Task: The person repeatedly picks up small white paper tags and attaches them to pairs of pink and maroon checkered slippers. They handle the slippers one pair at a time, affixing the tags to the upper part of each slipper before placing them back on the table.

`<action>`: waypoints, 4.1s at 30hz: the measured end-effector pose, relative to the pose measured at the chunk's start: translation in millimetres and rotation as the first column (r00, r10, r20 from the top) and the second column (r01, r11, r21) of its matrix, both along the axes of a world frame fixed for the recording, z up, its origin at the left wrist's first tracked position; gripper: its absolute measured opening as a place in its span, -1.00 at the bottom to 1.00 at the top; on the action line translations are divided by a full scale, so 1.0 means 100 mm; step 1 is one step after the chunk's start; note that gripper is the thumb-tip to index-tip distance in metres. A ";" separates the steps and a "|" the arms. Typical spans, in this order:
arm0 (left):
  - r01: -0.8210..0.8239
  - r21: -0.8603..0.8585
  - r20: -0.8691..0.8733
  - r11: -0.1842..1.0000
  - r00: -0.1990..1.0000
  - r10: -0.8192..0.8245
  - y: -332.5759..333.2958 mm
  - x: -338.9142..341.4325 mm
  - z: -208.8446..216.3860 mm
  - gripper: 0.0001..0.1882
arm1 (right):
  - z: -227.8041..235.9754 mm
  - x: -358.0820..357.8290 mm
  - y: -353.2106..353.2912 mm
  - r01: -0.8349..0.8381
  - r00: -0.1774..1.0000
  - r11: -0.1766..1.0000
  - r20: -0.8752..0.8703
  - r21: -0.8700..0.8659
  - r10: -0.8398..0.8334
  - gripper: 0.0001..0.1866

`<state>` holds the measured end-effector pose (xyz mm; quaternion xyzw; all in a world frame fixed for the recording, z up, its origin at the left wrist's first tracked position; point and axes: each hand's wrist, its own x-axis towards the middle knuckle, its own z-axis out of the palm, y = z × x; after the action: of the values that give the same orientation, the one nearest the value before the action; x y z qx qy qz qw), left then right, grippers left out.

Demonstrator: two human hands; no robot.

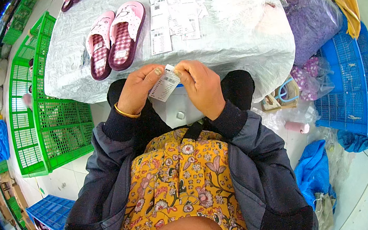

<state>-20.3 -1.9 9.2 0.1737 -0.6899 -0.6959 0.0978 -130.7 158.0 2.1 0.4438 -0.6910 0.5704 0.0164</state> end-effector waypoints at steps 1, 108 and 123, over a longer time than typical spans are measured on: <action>0.021 0.083 0.002 0.996 1.000 -0.021 -0.03 0.00 0.00 -0.74 | 0.00 0.00 0.00 -0.001 1.000 1.000 0.019 0.011 0.001 -0.90; 0.204 -0.873 0.019 0.442 0.921 -0.388 -0.74 -2.92 0.29 -0.66 | -0.45 -0.56 0.55 0.028 0.793 0.995 0.604 0.097 -0.081 -0.79; -0.010 -0.242 -0.218 0.970 0.975 -0.044 -1.05 -3.03 -0.09 -0.74 | -0.48 -0.55 0.58 0.046 0.783 0.996 0.617 0.074 -0.082 -0.80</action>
<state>-323.3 -107.1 -0.2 0.0758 -0.7559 -0.6224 0.1884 -186.2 215.9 -45.4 0.2089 -0.6880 0.6644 -0.2039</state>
